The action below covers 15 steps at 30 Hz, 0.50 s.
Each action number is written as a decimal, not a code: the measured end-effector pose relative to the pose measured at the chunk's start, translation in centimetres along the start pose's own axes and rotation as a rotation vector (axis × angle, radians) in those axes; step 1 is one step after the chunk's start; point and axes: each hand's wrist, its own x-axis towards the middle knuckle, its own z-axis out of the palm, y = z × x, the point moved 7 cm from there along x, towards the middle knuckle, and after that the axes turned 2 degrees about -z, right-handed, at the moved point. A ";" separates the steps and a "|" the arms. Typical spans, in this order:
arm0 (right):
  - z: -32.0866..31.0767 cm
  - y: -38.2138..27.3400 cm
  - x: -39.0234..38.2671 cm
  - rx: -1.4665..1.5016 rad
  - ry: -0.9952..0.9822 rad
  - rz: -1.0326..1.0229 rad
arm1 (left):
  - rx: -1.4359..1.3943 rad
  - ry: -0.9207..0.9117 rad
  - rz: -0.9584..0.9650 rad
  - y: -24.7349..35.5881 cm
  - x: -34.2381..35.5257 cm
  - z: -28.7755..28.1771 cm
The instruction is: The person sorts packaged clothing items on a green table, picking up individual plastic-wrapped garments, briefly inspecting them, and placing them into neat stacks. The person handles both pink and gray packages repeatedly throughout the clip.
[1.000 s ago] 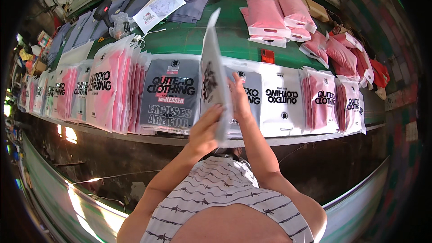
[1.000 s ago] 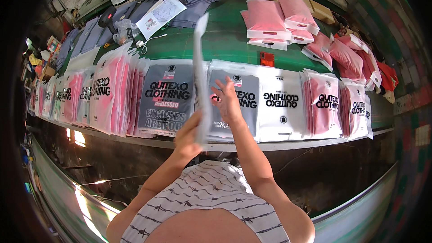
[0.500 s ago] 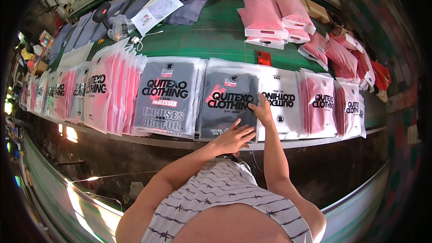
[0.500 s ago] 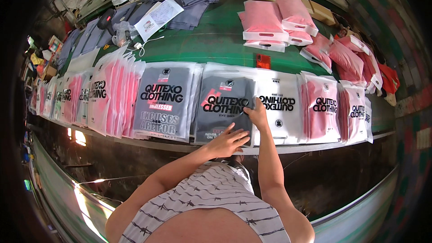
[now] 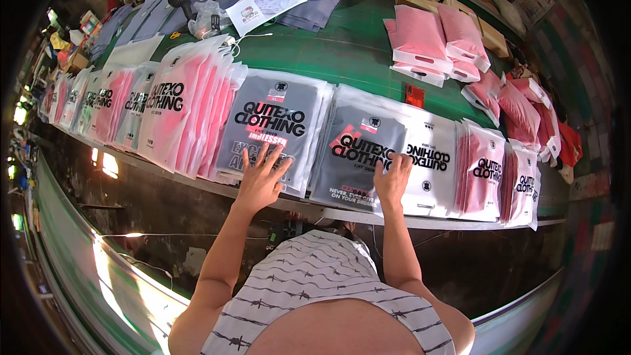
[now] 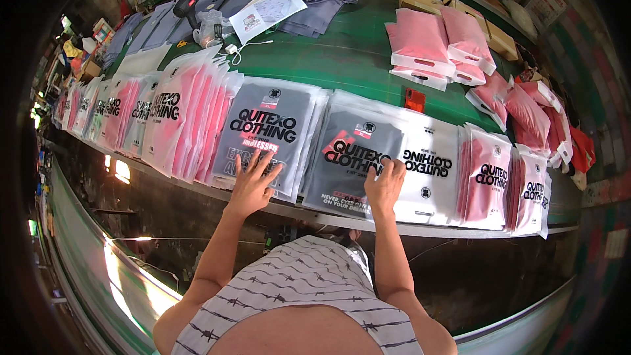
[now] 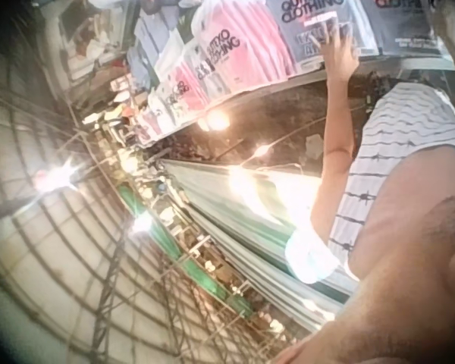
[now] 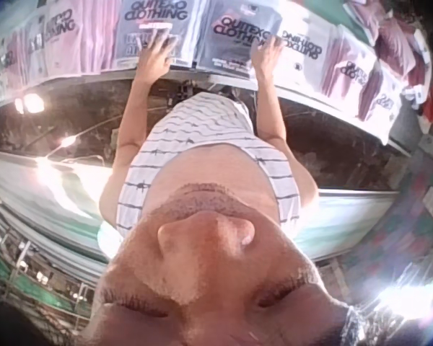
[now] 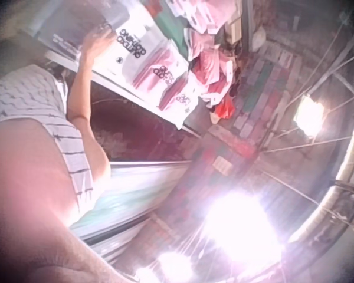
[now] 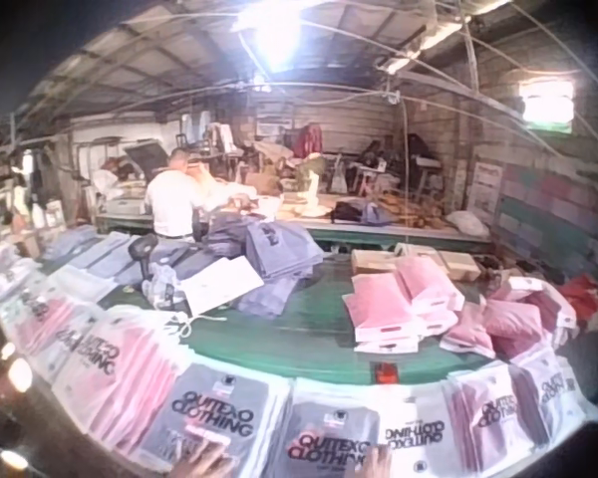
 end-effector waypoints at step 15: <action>7.5 -14.4 -2.1 1.754 -0.372 0.560 | -1.984 0.957 -0.736 -3.2 -3.1 -5.2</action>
